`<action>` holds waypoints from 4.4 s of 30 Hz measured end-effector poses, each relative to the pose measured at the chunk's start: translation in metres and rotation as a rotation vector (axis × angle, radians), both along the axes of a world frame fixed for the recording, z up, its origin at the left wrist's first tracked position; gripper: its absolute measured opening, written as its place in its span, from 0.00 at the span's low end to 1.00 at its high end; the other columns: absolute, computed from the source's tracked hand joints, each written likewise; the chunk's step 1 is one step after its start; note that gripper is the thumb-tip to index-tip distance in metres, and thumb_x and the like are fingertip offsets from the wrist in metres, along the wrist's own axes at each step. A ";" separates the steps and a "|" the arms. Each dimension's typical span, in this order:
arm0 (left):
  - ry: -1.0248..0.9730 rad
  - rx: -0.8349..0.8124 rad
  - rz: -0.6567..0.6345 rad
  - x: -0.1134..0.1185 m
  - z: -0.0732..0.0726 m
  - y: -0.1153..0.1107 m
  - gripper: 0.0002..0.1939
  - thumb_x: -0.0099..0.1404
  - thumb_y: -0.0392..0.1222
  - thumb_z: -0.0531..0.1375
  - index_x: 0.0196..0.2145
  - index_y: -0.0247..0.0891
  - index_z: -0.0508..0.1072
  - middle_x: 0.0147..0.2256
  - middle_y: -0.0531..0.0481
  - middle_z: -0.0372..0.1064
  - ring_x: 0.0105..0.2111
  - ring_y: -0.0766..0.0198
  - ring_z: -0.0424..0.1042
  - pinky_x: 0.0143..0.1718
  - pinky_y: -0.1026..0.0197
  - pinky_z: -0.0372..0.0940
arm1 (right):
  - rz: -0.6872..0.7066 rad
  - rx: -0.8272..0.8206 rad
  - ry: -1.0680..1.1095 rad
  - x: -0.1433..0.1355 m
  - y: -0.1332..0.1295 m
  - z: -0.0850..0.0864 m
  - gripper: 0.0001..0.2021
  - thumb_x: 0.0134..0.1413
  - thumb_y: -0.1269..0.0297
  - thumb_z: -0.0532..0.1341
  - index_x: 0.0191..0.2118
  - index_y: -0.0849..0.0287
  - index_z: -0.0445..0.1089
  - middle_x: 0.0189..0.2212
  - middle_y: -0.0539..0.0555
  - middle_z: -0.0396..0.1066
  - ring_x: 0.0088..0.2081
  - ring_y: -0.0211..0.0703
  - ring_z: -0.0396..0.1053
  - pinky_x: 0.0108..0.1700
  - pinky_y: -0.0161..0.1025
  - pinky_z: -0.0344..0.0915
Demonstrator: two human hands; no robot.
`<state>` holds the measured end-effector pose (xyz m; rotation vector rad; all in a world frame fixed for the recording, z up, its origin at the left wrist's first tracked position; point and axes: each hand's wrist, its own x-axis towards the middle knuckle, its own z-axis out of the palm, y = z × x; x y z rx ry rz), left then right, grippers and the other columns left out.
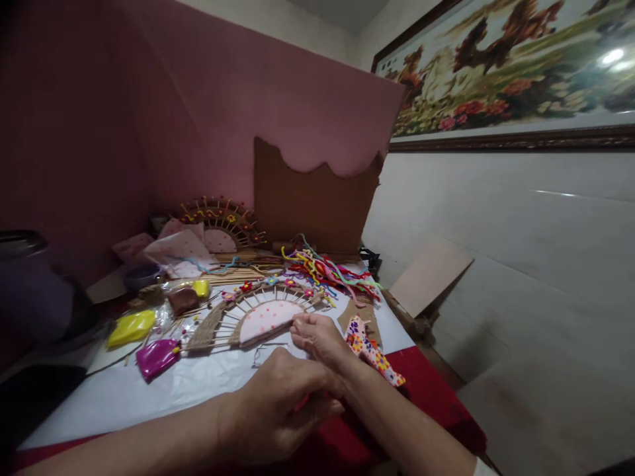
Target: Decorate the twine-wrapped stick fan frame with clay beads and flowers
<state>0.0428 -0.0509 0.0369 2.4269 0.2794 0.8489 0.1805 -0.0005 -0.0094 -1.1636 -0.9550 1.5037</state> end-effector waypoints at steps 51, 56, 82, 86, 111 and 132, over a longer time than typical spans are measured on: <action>-0.565 -0.666 0.756 -0.092 -0.036 0.078 0.13 0.52 0.41 0.64 0.36 0.38 0.71 0.32 0.51 0.71 0.32 0.64 0.69 0.35 0.63 0.63 | -0.017 1.218 -1.434 -0.052 -0.020 -0.007 0.17 0.62 0.57 0.50 0.25 0.59 0.65 0.23 0.51 0.68 0.28 0.42 0.62 0.32 0.41 0.48; -0.447 -0.572 0.761 -0.087 -0.030 0.064 0.14 0.55 0.50 0.63 0.32 0.37 0.74 0.24 0.51 0.70 0.26 0.64 0.68 0.30 0.63 0.62 | -0.092 1.198 -1.313 -0.050 -0.019 -0.007 0.15 0.61 0.59 0.52 0.26 0.59 0.65 0.25 0.52 0.68 0.30 0.41 0.63 0.33 0.39 0.51; -0.703 -0.857 0.612 -0.086 -0.037 0.064 0.17 0.52 0.51 0.65 0.27 0.32 0.73 0.19 0.53 0.65 0.18 0.71 0.60 0.19 0.67 0.53 | -0.218 1.169 -0.756 -0.047 -0.015 -0.006 0.04 0.59 0.70 0.55 0.33 0.59 0.66 0.31 0.53 0.67 0.35 0.40 0.65 0.39 0.38 0.62; -0.700 -0.821 0.591 -0.086 -0.042 0.064 0.12 0.50 0.42 0.67 0.32 0.34 0.74 0.24 0.52 0.69 0.23 0.70 0.65 0.26 0.67 0.59 | -0.257 1.163 -0.744 -0.046 -0.014 -0.004 0.05 0.59 0.69 0.55 0.32 0.58 0.66 0.30 0.52 0.67 0.34 0.40 0.65 0.37 0.37 0.62; -0.684 -0.788 0.668 -0.086 -0.039 0.063 0.12 0.52 0.46 0.65 0.29 0.33 0.73 0.21 0.53 0.67 0.19 0.71 0.61 0.22 0.67 0.55 | -0.258 1.172 -0.771 -0.046 -0.012 -0.004 0.05 0.57 0.70 0.56 0.31 0.58 0.66 0.29 0.52 0.67 0.34 0.40 0.66 0.37 0.37 0.62; -0.646 -0.774 0.649 -0.088 -0.042 0.068 0.13 0.54 0.48 0.65 0.25 0.34 0.70 0.21 0.54 0.66 0.18 0.73 0.61 0.21 0.68 0.56 | -0.227 1.200 -0.792 -0.047 -0.013 -0.004 0.04 0.57 0.71 0.57 0.31 0.59 0.66 0.30 0.52 0.67 0.34 0.40 0.65 0.37 0.38 0.61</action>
